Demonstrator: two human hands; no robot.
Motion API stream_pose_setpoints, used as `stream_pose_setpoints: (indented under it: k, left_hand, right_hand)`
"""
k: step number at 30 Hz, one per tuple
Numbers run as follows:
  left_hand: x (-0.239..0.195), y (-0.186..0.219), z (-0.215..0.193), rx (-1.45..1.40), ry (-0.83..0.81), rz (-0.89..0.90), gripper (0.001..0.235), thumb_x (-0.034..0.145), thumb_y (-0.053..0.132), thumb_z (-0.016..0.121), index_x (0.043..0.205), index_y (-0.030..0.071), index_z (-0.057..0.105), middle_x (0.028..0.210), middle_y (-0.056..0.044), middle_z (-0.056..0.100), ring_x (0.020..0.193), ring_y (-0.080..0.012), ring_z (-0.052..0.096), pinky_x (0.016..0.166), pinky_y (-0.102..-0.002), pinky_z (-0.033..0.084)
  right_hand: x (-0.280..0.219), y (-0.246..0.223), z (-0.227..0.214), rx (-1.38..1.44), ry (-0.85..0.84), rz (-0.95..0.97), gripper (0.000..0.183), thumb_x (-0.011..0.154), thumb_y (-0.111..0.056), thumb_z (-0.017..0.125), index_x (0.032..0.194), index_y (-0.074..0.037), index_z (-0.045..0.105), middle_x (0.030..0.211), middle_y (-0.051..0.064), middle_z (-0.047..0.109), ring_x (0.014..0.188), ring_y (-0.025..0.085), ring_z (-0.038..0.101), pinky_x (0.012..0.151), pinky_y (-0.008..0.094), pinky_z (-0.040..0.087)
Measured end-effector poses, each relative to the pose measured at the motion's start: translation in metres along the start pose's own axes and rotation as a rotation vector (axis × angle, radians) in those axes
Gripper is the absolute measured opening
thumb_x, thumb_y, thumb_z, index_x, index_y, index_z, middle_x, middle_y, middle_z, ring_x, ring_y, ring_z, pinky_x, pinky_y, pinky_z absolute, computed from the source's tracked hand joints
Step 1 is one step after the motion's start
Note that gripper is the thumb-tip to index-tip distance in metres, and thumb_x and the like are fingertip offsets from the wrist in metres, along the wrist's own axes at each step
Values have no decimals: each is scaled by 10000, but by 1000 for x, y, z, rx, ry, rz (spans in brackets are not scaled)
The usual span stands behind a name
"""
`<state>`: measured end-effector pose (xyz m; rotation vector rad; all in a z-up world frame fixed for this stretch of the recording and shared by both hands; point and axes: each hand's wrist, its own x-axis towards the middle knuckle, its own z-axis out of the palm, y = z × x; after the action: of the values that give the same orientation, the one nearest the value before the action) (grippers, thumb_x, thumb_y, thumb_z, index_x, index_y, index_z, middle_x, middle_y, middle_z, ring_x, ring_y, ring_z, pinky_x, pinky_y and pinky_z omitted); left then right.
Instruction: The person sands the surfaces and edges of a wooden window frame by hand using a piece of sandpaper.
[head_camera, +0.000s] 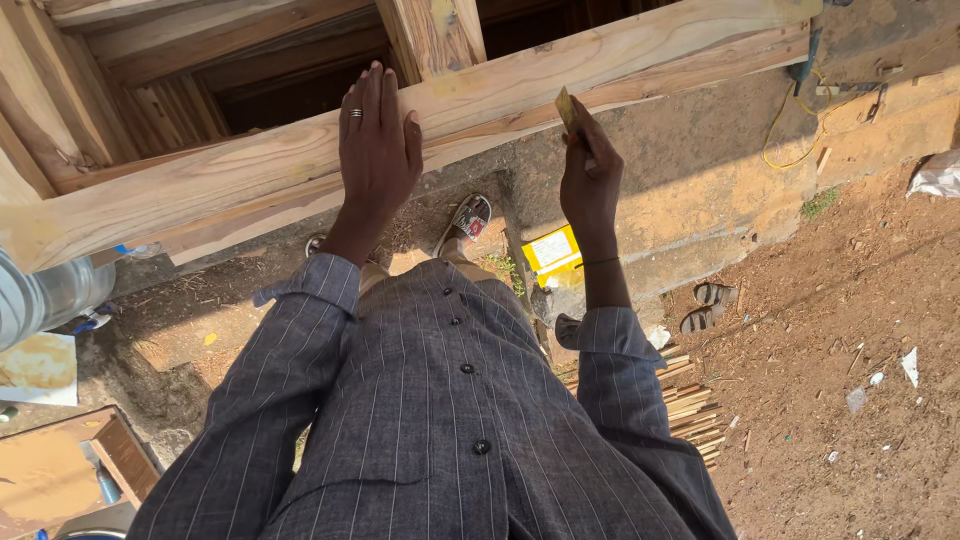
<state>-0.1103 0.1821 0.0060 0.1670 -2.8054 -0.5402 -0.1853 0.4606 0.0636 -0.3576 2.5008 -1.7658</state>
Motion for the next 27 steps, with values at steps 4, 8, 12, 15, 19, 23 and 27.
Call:
stream_pose_setpoints:
  k: [4,8,12,15,19,23,27]
  left_hand:
    - [35,-13,17,6,49,-241,365,1103,257,507,1295,-45,580,1171,-222,644,1070,-358,620,941,-490,446]
    - [48,-7,24,113,69,-338,296,1054,223,538,808,82,625,690,-96,659,694,-293,647,678,-450,435]
    - [49,-8,24,156,101,-321,322,1040,209,548,742,109,615,627,-91,644,657,-287,647,647,-447,435]
    - [50,-8,27,151,96,-333,310,1027,213,549,744,110,625,639,-89,654,665,-287,652,649,-446,439]
    - [51,-9,26,146,112,-334,301,1010,214,558,733,117,624,636,-89,651,662,-285,651,649,-446,443]
    - [51,-10,23,105,95,-328,287,1008,200,558,753,93,635,633,-91,638,623,-269,628,632,-438,433]
    - [53,-12,22,97,64,-330,315,1012,199,561,720,96,620,601,-93,612,599,-270,608,623,-441,427]
  right_hand:
    - [52,-23,9,-490,-126,-342,431,1008,74,513,1392,-47,667,1404,113,696,1365,265,635,1138,396,527]
    - [81,-19,21,-823,-249,-381,380,1005,14,549,1354,-45,688,1390,106,686,1367,253,593,1098,426,438]
    - [85,-9,31,-945,-267,-412,352,1010,-13,585,1348,-26,682,1382,109,693,1347,247,599,984,424,434]
    - [78,-8,38,-974,-261,-427,340,987,-40,628,1322,-24,688,1358,99,705,1300,263,606,901,440,422]
    - [77,-7,38,-965,-238,-467,347,988,-22,628,1331,-26,684,1374,87,690,1320,254,614,1056,468,419]
    - [77,-4,37,-841,-273,-404,341,1044,1,593,1379,-23,652,1424,110,659,1380,316,574,1169,468,406]
    - [85,-21,31,-865,-360,-392,396,985,58,552,1348,-34,683,1399,125,681,1356,315,587,1080,457,422]
